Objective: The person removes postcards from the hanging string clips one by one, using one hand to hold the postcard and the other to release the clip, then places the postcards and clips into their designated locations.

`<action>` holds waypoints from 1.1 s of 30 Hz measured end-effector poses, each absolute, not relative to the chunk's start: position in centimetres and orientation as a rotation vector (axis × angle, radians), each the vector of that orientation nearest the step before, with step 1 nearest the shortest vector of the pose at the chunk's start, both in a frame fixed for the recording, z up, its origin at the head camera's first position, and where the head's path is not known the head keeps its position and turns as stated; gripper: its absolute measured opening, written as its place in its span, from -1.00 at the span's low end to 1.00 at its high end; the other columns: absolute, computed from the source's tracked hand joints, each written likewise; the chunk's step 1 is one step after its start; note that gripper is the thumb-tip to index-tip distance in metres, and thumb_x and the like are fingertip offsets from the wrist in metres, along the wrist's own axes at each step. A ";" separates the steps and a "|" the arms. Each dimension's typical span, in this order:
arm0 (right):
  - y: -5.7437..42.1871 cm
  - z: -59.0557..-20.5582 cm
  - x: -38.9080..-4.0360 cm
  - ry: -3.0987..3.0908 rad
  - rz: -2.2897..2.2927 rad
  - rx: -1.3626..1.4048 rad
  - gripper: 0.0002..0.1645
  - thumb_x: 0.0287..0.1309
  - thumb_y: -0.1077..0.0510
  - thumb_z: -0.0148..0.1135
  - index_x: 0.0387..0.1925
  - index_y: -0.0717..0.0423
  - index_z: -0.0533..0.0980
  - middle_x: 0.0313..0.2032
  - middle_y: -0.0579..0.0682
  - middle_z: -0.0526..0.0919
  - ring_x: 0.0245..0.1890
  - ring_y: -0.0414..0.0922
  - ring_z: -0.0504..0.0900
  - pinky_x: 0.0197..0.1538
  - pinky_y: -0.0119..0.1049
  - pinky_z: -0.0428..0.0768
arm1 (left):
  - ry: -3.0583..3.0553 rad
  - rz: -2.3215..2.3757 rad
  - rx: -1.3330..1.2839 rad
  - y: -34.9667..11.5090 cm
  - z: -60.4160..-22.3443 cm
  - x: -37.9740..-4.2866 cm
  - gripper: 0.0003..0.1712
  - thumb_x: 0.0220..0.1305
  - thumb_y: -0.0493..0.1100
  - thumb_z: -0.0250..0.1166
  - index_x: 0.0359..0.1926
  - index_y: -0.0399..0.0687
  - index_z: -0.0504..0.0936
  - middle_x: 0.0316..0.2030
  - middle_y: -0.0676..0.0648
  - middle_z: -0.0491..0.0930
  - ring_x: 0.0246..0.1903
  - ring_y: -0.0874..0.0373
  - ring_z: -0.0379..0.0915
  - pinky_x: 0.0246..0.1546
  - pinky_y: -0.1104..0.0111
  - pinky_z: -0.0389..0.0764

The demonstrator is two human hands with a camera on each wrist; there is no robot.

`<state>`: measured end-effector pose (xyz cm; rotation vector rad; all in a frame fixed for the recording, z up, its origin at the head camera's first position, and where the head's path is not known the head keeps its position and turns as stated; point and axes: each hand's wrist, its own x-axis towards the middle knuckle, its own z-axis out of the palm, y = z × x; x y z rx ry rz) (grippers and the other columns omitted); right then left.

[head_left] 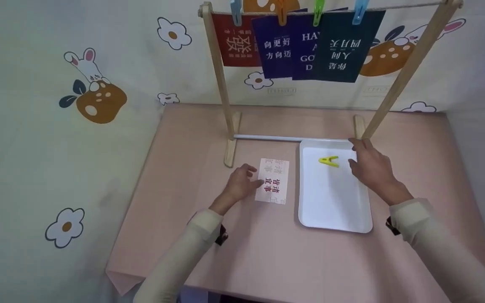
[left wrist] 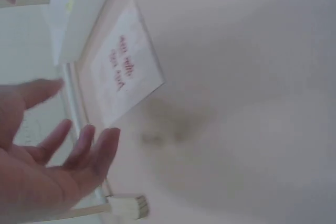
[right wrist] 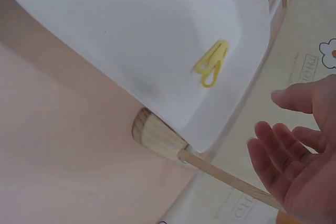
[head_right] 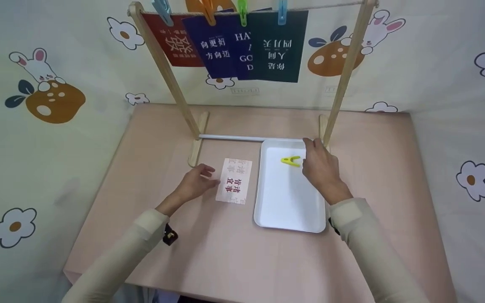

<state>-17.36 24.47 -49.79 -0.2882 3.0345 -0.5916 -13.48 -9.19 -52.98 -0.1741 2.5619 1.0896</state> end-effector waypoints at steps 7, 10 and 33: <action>24.6 -45.4 -17.1 3.204 -0.523 -0.524 -0.33 0.00 0.30 0.24 0.20 0.16 0.29 -0.04 0.25 0.42 -0.21 0.13 0.51 -0.47 0.07 0.57 | 2.530 1.318 0.053 -8.8 -48.3 -14.4 -0.37 0.14 -0.04 0.29 0.20 -0.05 0.28 0.12 -0.15 0.36 0.12 -0.02 0.35 0.09 0.24 0.49; 24.7 -43.2 -17.4 3.276 -0.516 -0.627 -0.32 -0.03 0.29 0.28 0.19 0.16 0.32 -0.03 0.24 0.41 -0.25 0.10 0.51 -0.50 0.02 0.60 | 2.552 1.369 0.132 -8.4 -46.4 -14.8 -0.38 0.16 -0.05 0.27 0.21 -0.07 0.28 0.12 -0.13 0.36 0.12 0.02 0.35 0.09 0.28 0.50; 22.7 -30.7 -18.3 3.564 -0.317 -1.233 -0.34 0.02 0.13 0.30 0.17 0.19 0.32 0.08 0.25 0.37 0.04 0.14 0.40 -0.08 -0.01 0.56 | 2.509 1.812 0.460 -4.3 -38.0 -18.2 -0.36 0.19 -0.07 0.25 0.26 0.00 0.23 0.23 0.04 0.30 0.21 0.25 0.27 0.12 0.45 0.46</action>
